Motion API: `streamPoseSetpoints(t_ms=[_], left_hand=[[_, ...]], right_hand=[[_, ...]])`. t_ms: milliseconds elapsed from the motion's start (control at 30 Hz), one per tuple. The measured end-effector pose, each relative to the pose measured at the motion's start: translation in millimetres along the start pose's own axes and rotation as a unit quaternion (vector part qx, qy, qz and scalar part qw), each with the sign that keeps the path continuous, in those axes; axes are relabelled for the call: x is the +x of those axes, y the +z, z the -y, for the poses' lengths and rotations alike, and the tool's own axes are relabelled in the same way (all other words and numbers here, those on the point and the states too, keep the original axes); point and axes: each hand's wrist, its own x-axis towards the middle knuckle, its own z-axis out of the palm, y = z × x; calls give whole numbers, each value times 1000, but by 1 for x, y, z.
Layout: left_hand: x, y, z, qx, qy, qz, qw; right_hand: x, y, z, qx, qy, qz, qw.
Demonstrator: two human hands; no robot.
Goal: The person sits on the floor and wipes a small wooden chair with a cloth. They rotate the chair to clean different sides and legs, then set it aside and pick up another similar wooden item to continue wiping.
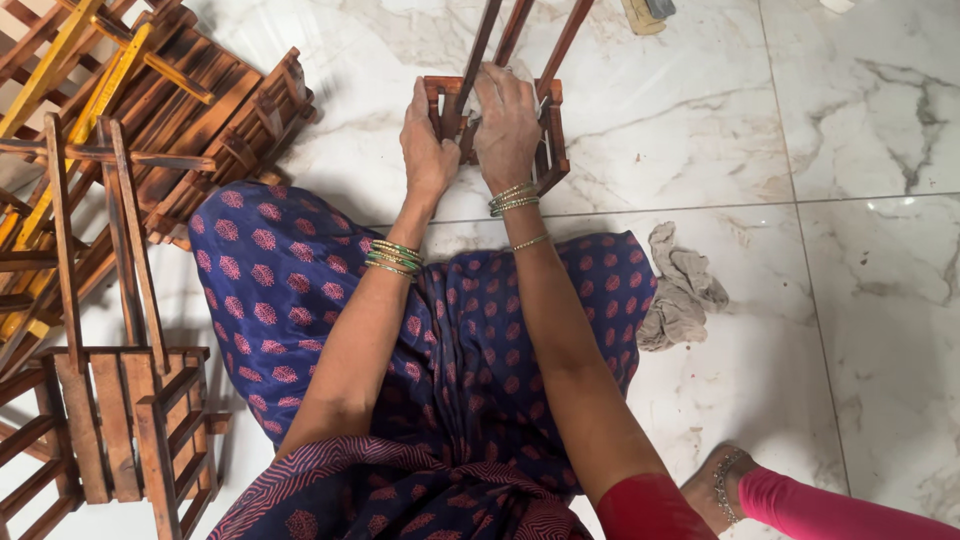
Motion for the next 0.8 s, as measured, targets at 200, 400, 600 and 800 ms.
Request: streamPoseSetpoints(t_ms=[200,400,600,800], left_hand=[[3,-2,-4,-33,-69,28,997],[3,-1,-1,-63,-7,7,998],[0,3,0,7,-30,17,999],[1,4,7,-8,-24,19,1000]], right_hand=[[1,4,-5,10,4,6,1000],[5,1,-3,27,3,3,1000],[-4,-25,-13,92,3,46,995],[14,-77,-36,376,196,-170,890]])
